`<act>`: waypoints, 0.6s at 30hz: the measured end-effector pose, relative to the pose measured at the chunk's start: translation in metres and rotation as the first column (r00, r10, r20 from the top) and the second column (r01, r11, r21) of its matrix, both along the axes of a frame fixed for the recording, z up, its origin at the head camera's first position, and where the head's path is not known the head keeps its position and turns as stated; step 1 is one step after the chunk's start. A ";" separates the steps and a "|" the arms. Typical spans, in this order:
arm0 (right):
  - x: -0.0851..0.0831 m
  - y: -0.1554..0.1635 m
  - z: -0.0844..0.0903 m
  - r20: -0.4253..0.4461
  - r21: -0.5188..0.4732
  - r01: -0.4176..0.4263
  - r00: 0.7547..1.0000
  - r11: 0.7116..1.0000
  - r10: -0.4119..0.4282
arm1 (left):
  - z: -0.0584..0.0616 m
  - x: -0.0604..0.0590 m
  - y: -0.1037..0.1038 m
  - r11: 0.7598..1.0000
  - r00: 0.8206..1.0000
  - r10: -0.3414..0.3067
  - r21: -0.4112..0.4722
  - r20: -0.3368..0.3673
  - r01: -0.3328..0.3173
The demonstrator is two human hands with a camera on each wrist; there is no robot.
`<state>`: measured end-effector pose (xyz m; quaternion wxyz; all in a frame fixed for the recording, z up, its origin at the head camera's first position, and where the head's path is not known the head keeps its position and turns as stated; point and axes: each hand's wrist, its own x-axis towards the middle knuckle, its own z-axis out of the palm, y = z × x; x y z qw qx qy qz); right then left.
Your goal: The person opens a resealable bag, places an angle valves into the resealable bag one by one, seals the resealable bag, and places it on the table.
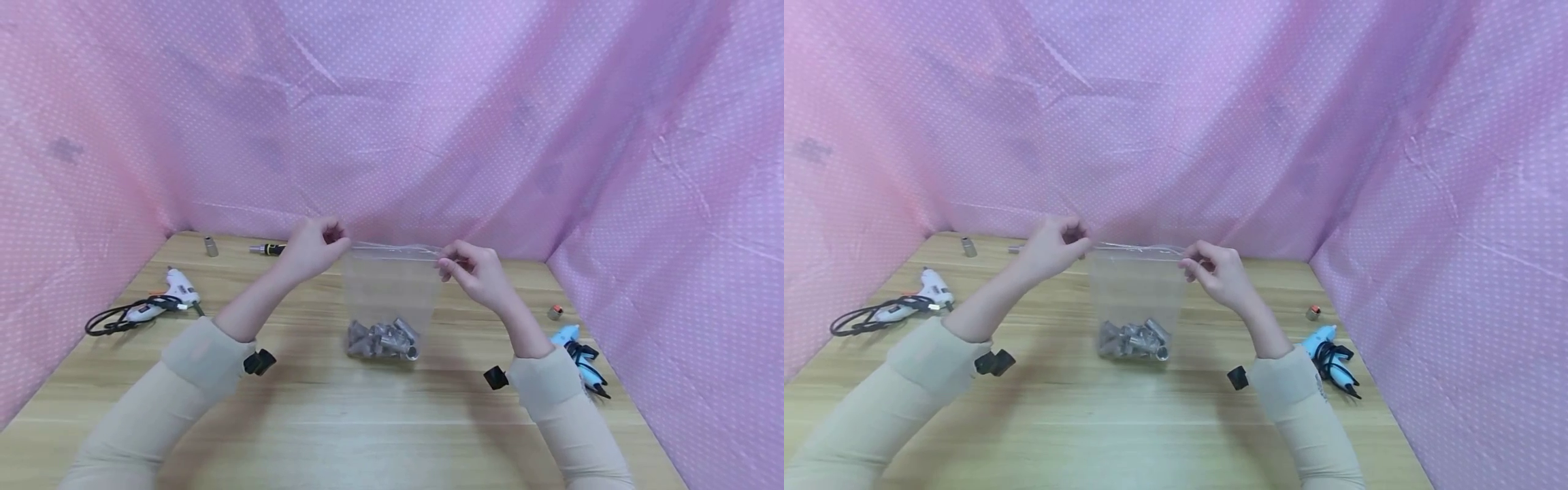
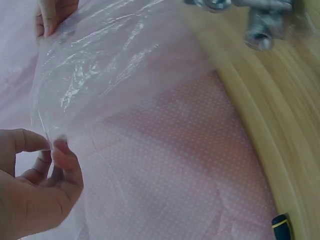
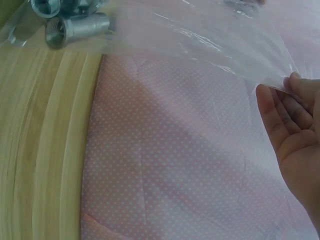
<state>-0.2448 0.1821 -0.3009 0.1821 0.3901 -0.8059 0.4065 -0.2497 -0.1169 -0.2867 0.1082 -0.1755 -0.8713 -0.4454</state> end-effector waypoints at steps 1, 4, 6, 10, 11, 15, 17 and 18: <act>0.002 0.000 0.002 0.022 -0.007 -0.003 1.000 1.000 0.003 | -0.002 0.000 -0.001 0.999 0.999 -0.023 0.029 0.040 0.022; 0.007 -0.001 0.009 0.068 -0.033 0.000 0.998 0.999 0.002 | -0.007 0.000 -0.006 0.989 0.987 -0.086 0.128 0.136 0.068; 0.005 0.001 0.009 0.086 -0.058 0.011 0.996 0.998 -0.006 | -0.009 0.001 -0.009 0.981 0.977 -0.119 0.172 0.180 0.088; 0.003 0.005 0.008 0.108 -0.092 0.023 0.994 0.996 -0.013 | -0.018 0.001 -0.013 0.979 0.969 -0.161 0.159 0.189 0.131; 0.002 0.006 0.008 0.114 -0.096 0.024 0.993 0.995 -0.013 | -0.020 0.000 -0.013 0.977 0.968 -0.171 0.156 0.185 0.143; 0.002 0.009 0.008 0.144 -0.094 0.032 0.989 0.995 -0.018 | -0.030 0.000 -0.011 0.978 0.979 -0.153 0.165 0.138 0.129; 0.002 0.010 0.008 0.147 -0.085 0.047 0.989 0.995 -0.034 | -0.033 0.001 -0.008 0.980 0.988 -0.120 0.173 0.098 0.101; 0.003 0.011 0.009 0.138 -0.081 0.060 0.989 0.995 -0.048 | -0.034 0.002 -0.007 0.981 0.992 -0.101 0.172 0.072 0.088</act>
